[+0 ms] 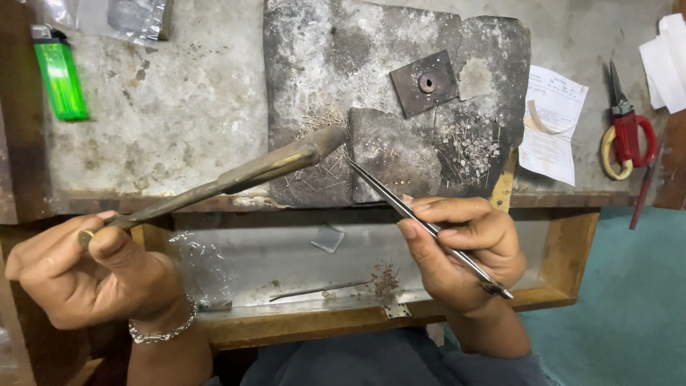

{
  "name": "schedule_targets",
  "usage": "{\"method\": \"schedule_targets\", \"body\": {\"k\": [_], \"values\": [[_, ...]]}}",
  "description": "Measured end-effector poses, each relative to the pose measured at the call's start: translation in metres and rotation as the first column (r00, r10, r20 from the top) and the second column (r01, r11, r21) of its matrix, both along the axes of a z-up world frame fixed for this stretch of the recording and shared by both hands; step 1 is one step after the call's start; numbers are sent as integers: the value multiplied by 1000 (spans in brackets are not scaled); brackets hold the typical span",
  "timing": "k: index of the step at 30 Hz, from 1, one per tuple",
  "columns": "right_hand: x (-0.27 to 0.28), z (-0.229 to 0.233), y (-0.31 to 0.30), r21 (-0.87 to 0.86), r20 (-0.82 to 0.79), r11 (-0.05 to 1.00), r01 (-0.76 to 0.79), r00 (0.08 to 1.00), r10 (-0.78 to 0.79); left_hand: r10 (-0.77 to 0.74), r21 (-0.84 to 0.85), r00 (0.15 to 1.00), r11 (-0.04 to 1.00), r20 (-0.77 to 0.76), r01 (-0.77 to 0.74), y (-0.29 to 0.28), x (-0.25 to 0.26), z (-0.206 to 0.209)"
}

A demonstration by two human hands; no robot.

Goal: The person uses a blowtorch and tweezers to solder small metal components together on a soldering block.

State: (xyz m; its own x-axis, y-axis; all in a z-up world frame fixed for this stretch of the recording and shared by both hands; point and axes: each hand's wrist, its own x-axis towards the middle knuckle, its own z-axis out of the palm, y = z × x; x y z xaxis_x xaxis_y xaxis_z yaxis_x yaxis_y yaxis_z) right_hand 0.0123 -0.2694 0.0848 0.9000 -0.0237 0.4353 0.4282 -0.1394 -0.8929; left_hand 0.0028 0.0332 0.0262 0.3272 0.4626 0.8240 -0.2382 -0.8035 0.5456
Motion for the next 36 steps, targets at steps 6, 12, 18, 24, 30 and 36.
{"method": "schedule_targets", "body": {"k": [6,12,18,24,30,36], "values": [[-2,-9,-28,-22,18,996,88,996,-88,-34,-39,999,999,-35,33,-7,0,3],[-7,-16,-56,-6,-25,975,221,975,-221,-74,-3,997,997,-28,74,-3,-4,-14],[1,-39,-79,38,-107,971,235,967,-229,-103,33,991,994,-84,106,-14,-3,-13],[10,-44,-74,42,-96,970,240,967,-235,-125,73,986,988,-107,133,-15,-1,-15],[11,-45,-74,39,-75,973,226,972,-223,-130,78,986,987,-104,138,-14,-1,-16],[13,-28,-65,130,-85,987,95,993,-84,-140,54,980,987,-144,149,-16,-2,-13]]}}
